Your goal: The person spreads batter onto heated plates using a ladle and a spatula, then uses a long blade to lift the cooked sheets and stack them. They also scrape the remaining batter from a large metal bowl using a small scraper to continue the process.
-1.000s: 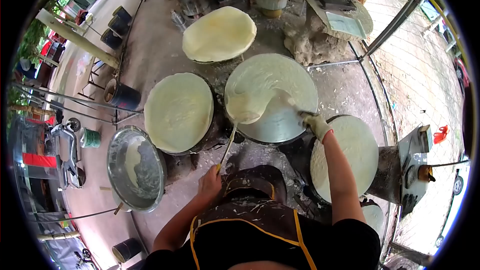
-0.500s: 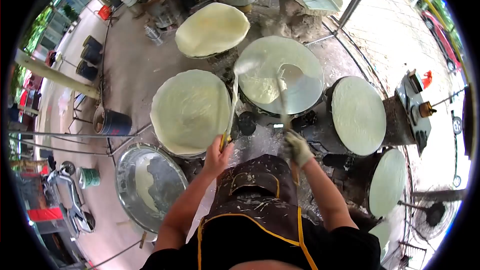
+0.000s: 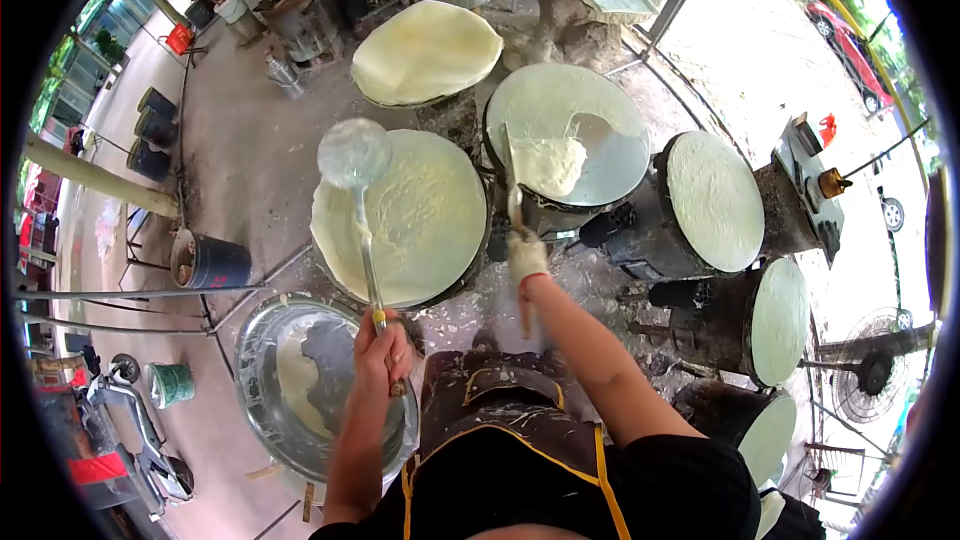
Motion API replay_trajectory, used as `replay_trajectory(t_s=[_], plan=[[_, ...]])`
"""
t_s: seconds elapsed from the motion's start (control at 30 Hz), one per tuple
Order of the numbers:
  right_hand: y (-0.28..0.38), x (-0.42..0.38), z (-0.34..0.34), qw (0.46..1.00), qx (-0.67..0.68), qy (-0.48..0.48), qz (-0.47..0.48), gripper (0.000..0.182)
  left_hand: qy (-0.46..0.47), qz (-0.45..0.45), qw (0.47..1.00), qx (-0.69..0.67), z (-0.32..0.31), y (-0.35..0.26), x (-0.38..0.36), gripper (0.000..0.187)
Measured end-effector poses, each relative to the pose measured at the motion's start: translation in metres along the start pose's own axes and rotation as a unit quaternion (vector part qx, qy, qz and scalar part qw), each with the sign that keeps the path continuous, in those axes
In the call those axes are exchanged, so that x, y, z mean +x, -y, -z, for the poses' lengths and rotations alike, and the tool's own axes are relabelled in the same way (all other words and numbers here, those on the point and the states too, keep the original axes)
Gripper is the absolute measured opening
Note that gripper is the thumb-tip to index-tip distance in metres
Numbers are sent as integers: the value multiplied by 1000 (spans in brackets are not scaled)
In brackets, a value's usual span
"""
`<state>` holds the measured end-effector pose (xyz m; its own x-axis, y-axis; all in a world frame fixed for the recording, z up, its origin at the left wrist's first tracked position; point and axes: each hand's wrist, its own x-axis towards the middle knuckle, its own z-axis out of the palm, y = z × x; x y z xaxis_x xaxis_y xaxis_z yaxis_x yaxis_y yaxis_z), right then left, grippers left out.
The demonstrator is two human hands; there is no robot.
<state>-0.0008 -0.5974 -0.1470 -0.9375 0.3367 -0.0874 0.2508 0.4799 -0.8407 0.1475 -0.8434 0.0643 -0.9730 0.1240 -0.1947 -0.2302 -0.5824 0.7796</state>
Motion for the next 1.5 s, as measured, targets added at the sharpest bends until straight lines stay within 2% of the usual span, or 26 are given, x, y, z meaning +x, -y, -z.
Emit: replay_trajectory(t_s=[0.03,0.07,0.1,0.17,0.27,0.3,0.37,0.43,0.5,0.53,0.6,0.63,0.67,0.7,0.77,0.8,0.9,0.97,1.0,1.1,1.13,1.23,1.3,1.37,1.4,1.5], plan=[[-4,11,12,968,200,25,-147,29,10,0,1000,-23,7,2,-7,21],[11,11,38,977,147,-4,-153,30,25,-7,999,-27,14,5,-14,22],[0,19,43,926,291,-26,-237,32,12,2,999,-37,13,5,-20,22],[62,5,79,883,342,-40,-320,33,-14,23,998,-54,5,0,-31,20],[34,0,49,908,353,-70,-214,25,-34,43,996,-67,-7,2,-38,21],[-19,6,25,983,156,-79,-51,29,-30,44,997,-52,-10,3,-39,22],[-18,-7,68,970,143,72,-184,32,-21,44,998,-28,-18,9,-40,23],[-14,2,98,950,177,21,-257,27,-37,51,998,-18,-30,13,-41,25],[-13,13,105,923,293,-23,-248,22,-45,53,997,-23,-43,22,-42,25],[-22,17,103,939,266,-11,-217,23,-45,50,997,-31,-51,27,-41,25],[-60,13,94,995,49,77,-40,26,-37,47,997,-48,-65,37,-39,22],[-79,7,96,990,-39,132,26,28,-29,46,997,-59,-74,44,-37,22],[-93,2,106,983,-66,166,33,30,-23,44,996,-71,-83,52,-36,21],[-55,-10,149,972,20,195,-126,32,-15,42,996,-82,-94,58,-34,20],[-78,8,182,987,25,89,-130,35,-12,43,995,-91,-116,73,-28,19],[-105,32,183,992,14,65,-110,35,-12,46,994,-94,-128,80,-27,19],[-82,60,231,993,1,97,-71,36,-23,44,995,-89,-168,99,-17,19],[-94,47,250,976,-87,194,42,35,-23,41,995,-91,-191,112,-8,19],[-116,49,253,970,-55,237,-26,33,-24,38,995,-92,-202,118,-4,19],[-133,98,277,977,-135,157,51,31,-37,45,995,-81,-237,132,6,21],[-132,124,277,935,-260,163,179,29,-56,44,995,-63,-244,136,8,21],[-85,140,292,987,-79,136,26,25,-65,41,996,-54,-264,144,16,19],[-125,122,275,962,-17,204,180,30,-75,49,994,-55,-270,146,20,17],[-108,85,307,923,-127,336,135,34,-80,55,993,-64,-272,149,23,16],[-115,74,319,913,-137,356,144,37,-79,59,993,-70,-270,150,26,16],[-148,80,316,971,-88,212,65,36,-76,68,991,-82,-264,145,31,16]])
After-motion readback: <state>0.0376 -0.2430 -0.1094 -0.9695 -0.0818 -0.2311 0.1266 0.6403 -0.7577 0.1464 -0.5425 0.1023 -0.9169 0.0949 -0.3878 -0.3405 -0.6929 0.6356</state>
